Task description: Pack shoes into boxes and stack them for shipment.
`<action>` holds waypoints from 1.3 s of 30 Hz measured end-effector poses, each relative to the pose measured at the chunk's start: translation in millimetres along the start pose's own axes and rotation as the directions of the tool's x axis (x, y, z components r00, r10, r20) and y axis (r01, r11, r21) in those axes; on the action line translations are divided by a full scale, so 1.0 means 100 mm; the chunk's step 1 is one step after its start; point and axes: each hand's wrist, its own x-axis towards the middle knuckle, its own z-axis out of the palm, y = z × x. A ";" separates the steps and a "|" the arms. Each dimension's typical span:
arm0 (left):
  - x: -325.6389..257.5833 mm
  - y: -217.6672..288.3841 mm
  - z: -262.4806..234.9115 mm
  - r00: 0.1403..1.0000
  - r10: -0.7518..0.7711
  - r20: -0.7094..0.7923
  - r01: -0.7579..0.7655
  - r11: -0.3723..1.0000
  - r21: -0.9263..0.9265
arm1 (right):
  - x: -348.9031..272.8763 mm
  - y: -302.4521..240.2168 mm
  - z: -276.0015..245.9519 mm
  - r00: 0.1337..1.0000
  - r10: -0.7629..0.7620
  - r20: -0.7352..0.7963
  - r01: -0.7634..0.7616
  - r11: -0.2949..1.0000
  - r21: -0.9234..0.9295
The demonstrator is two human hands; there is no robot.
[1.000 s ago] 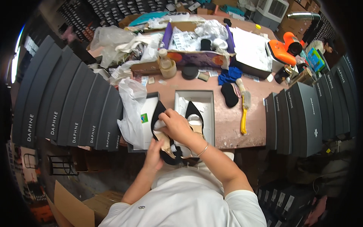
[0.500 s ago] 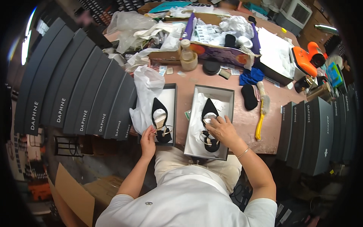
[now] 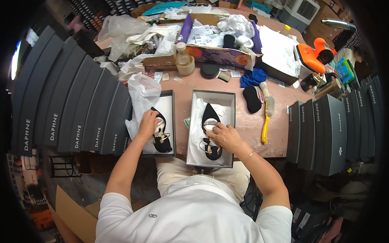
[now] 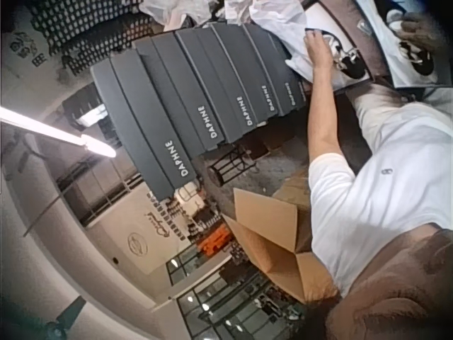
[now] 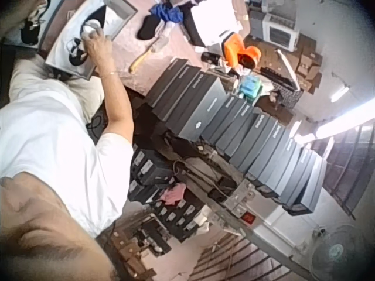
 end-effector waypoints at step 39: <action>-0.37 1.68 -1.00 0.837 0.141 0.529 0.532 0.019 -0.847 | -0.07 -0.42 -0.81 0.990 0.091 0.111 -0.078 -0.307 0.948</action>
